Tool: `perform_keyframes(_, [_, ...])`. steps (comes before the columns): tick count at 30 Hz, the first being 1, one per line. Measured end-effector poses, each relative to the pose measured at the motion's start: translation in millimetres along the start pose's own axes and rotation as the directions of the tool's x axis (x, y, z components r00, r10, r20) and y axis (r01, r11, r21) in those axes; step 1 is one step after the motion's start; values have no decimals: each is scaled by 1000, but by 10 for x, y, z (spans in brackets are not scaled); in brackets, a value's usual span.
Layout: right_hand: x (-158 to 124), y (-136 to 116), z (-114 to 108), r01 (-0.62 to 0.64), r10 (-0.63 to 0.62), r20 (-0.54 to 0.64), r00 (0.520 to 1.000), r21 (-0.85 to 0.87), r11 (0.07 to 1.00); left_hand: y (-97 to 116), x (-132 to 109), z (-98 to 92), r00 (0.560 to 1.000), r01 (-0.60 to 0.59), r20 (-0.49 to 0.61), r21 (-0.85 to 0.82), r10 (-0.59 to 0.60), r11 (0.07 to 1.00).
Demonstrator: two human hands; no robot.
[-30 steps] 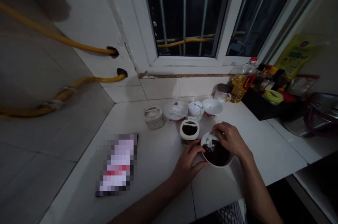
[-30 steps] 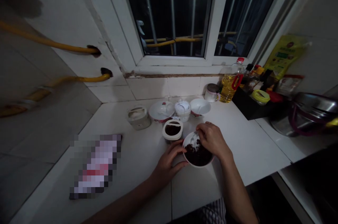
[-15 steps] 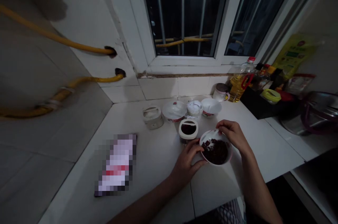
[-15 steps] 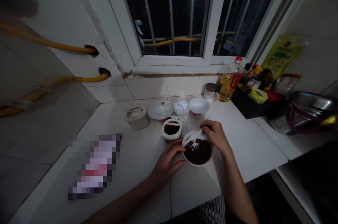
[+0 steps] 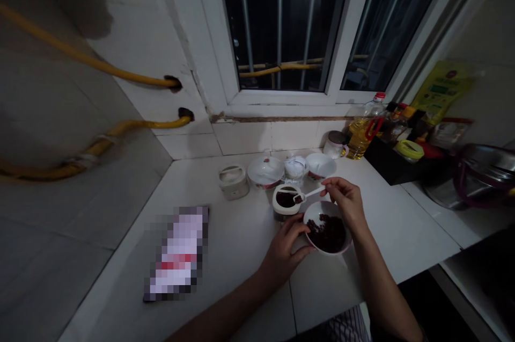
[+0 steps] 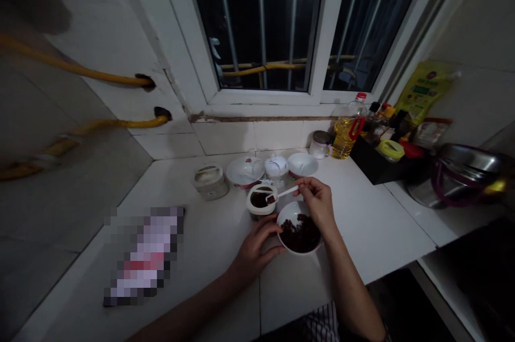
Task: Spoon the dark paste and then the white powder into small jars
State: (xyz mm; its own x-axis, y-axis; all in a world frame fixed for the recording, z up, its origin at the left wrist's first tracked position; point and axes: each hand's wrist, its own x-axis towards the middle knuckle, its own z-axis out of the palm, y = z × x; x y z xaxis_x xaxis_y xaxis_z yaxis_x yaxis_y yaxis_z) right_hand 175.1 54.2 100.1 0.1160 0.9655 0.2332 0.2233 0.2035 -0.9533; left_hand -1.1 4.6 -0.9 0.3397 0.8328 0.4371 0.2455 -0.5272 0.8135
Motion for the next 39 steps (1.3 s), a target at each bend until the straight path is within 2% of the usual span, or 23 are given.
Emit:
perform_keyframes(2, [-48, -24, 76, 191, -194, -13, 981, -107, 976, -11, 0, 6, 1000, -6, -4, 0, 6, 1000])
perform_keyframes(3, [-70, -31, 104, 303, -305, 18, 952, -176, 937, -15, -1, 9, 1000, -11, -5, 2, 11, 1000])
perform_keyframes(5, [-102, -37, 139, 521, -494, 166, 853, -296, 800, -18, -1, 12, 1000, -20, -7, 11, 20, 1000])
perform_keyframes(7, [-120, -39, 140, 672, -591, 320, 740, -345, 655, -14, 0, 11, 1000, -20, -9, 21, 20, 1000])
perform_keyframes(8, [-125, -40, 126, 708, -611, 357, 707, -351, 613, -11, 0, 10, 1000, -19, -12, 23, 20, 1000])
perform_keyframes(9, [-127, -40, 100, 718, -624, 355, 696, -356, 598, -9, -1, 9, 1000, -21, -13, 23, 21, 1000])
perform_keyframes(11, [-125, -35, 11, 687, -634, 272, 724, -364, 629, -8, -3, 8, 1000, -26, -13, 18, 27, 999])
perform_keyframes(13, [-111, -13, -119, 613, -603, 160, 782, -372, 697, -12, -7, 7, 999, -33, -14, 12, 33, 999])
perform_keyframes(15, [-84, 26, -260, 530, -536, 112, 837, -411, 742, -12, -9, 4, 999, -32, -17, 14, 32, 999])
perform_keyframes(18, [-36, 84, -402, 449, -410, 201, 890, -544, 709, 5, -5, -7, 1000, -22, -14, 24, 22, 999])
perform_keyframes(20, [-17, 98, -413, 411, -318, 260, 912, -619, 669, 23, 1, -16, 1000, -5, -3, 29, 5, 1000])
perform_keyframes(22, [-17, 90, -368, 379, -220, 314, 924, -660, 649, 35, 5, -22, 1000, 6, 4, 32, -6, 999])
perform_keyframes(24, [-33, 71, -298, 350, -126, 365, 923, -653, 672, 37, 3, -25, 1000, 8, 10, 35, -9, 999])
perform_keyframes(28, [-69, 59, -210, 263, -15, 438, 899, -513, 817, 22, -11, -23, 1000, 19, 10, 37, -19, 999])
perform_keyframes(33, [-40, 71, -246, -12, 140, 361, 922, -335, 942, 19, -10, -23, 1000, 17, 9, 31, -18, 999])
perform_keyframes(39, [44, 63, -304, -214, 257, 259, 931, -183, 960, 43, -1, -26, 1000, 0, -11, 21, 0, 1000])
